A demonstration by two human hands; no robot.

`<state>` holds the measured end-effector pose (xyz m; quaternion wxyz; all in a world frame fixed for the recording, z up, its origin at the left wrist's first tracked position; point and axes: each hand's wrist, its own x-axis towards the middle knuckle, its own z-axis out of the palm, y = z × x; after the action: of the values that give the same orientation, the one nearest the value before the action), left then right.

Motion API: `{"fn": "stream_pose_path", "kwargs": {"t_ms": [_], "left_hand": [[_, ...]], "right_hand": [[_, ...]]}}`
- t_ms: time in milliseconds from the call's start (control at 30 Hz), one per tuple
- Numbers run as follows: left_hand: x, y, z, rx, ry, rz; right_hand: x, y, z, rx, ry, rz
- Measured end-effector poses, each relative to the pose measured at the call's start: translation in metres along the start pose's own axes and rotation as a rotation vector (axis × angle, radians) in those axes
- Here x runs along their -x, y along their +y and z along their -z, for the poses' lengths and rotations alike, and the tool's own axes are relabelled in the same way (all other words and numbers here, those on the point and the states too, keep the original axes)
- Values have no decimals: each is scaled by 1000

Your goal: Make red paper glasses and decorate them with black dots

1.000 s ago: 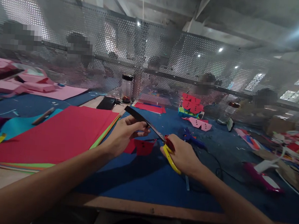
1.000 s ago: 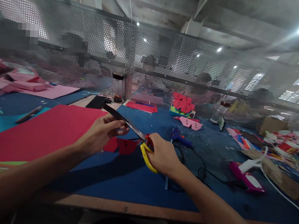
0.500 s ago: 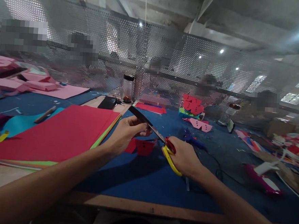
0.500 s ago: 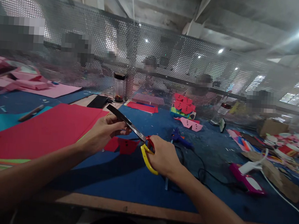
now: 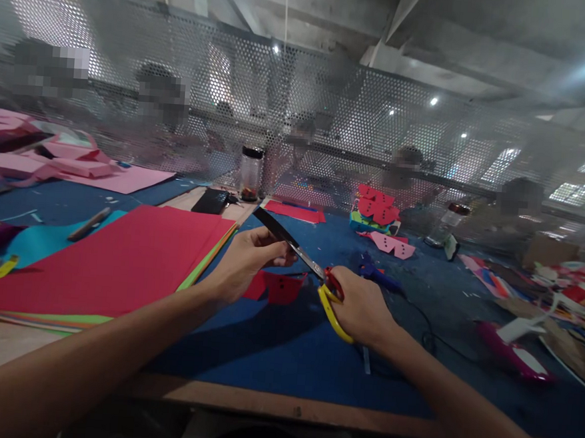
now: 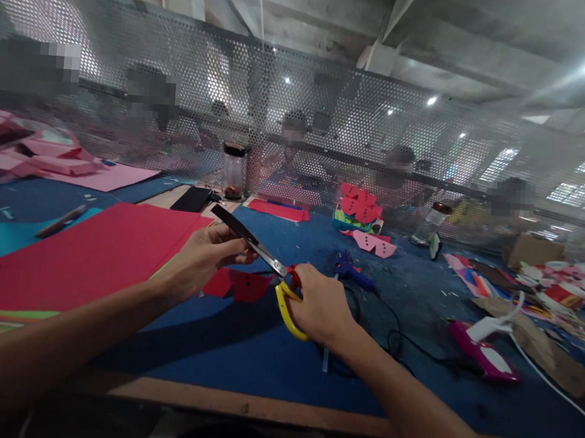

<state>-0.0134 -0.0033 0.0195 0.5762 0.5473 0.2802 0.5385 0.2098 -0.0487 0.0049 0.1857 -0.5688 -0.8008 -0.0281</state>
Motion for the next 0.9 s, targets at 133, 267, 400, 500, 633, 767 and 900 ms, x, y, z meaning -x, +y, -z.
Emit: {"fn": "stream_pose_path", "kwargs": {"t_ms": [133, 267, 400, 500, 633, 767, 900], "left_hand": [[1, 1, -1, -6, 9, 7], [0, 0, 0, 0, 18, 2], [-2, -2, 2, 2, -1, -8], [-2, -2, 2, -4, -8, -9], [-1, 0, 1, -6, -6, 1], [-1, 3, -2, 0, -5, 7], [0, 3, -2, -8, -3, 13]], "right_hand": [[0, 0, -1, -2, 8, 9], [0, 0, -1, -5, 15, 9], [0, 0, -1, -5, -3, -7], [0, -1, -1, 1, -11, -20], [0, -1, 0, 17, -5, -16], [1, -1, -1, 34, -4, -17], [0, -1, 0, 45, -7, -13]]}}
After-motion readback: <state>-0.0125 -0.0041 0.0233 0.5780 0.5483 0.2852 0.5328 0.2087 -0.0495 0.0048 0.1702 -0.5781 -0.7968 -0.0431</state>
